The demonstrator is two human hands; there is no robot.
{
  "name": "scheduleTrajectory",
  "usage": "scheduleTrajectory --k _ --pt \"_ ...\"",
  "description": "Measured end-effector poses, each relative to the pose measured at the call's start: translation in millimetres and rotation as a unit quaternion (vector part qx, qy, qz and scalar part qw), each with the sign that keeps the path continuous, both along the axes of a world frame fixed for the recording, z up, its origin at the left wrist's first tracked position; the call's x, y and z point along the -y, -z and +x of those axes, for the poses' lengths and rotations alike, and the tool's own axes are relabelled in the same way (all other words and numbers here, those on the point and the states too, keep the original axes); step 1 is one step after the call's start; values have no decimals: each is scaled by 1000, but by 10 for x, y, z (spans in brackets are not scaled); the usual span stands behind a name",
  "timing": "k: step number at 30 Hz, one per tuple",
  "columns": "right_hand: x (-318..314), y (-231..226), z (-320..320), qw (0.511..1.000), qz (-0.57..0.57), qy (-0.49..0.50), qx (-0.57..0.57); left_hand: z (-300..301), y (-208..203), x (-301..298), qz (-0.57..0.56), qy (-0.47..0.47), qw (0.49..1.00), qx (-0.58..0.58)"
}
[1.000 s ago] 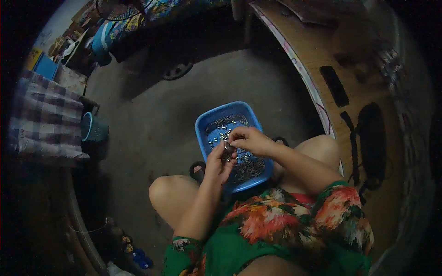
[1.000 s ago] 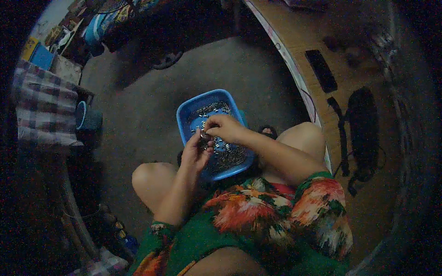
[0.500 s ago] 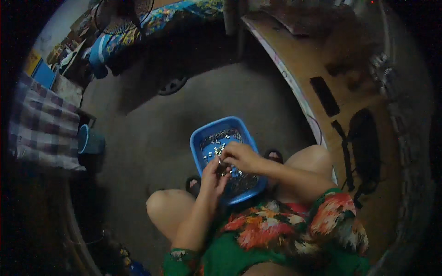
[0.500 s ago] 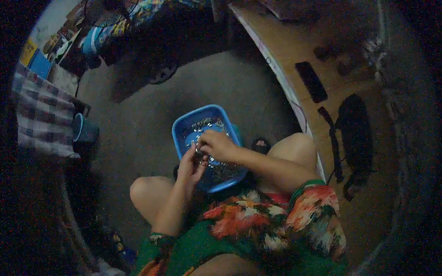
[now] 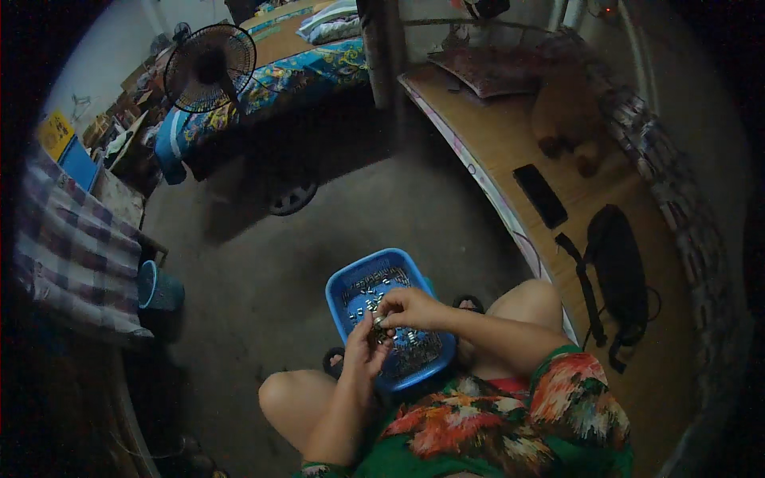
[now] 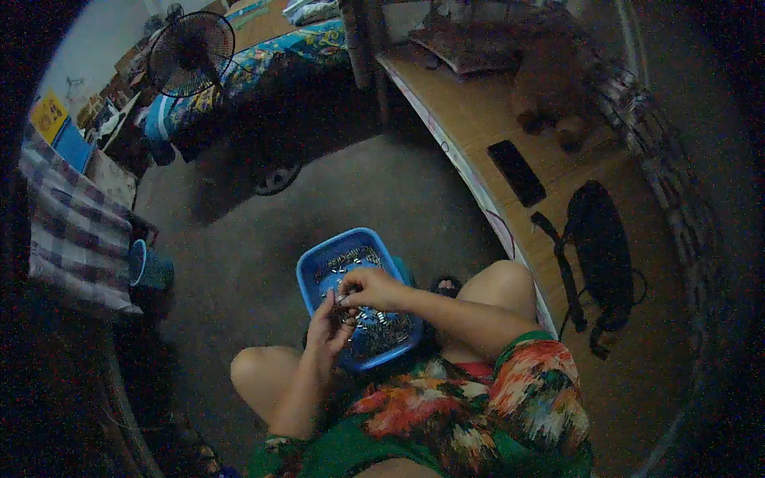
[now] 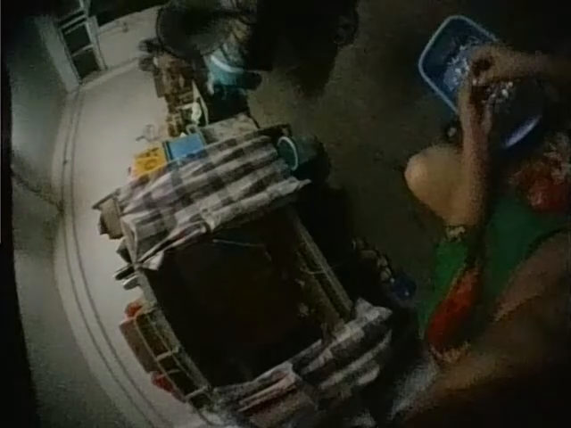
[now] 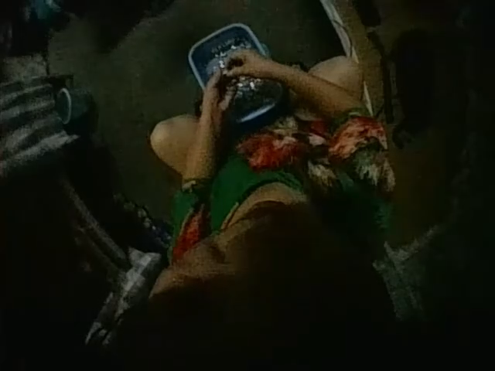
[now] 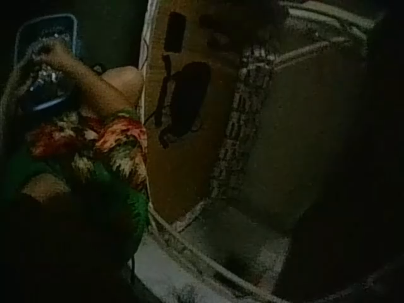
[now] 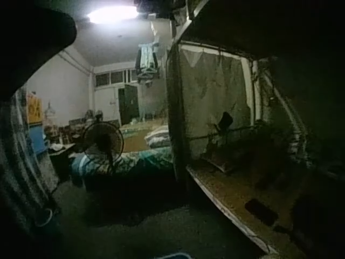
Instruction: Sorting through small metal hardware rings or parts in a blue plastic basin.
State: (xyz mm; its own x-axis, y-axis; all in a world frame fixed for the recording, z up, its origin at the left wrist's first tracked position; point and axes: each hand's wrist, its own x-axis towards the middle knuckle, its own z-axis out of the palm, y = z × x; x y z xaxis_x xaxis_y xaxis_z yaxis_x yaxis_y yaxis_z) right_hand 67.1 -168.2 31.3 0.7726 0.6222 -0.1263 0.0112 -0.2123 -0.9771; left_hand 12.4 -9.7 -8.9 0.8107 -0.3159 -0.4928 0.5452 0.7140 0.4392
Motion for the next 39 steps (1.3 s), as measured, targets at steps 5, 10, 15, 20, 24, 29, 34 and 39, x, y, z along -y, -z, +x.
scheduleTrajectory --k 5,10,15,20,24,29,34,39 --pt "-45 121 -48 996 28 70 41 15 -40 27 -1 -26 1000 7" --pt "-86 156 -114 988 -20 100 118 -21 -13 46 9 -73 997 37" --pt "-53 76 -68 995 48 38 -76 -14 25 7 32 -107 994 18" --pt "33 202 61 968 115 94 -204 -5 -45 22 64 -99 993 -33" --pt "28 79 60 971 87 85 -206 -7 -67 29 71 -79 994 -39" --pt "53 41 79 978 -8 54 -202 -3 -31 27 35 -58 997 -29" --pt "68 273 34 970 76 107 -204 -5 -11 51 58 -71 996 -19" --pt "67 245 53 969 82 103 -208 -24 -116 59 42 -75 996 -4"
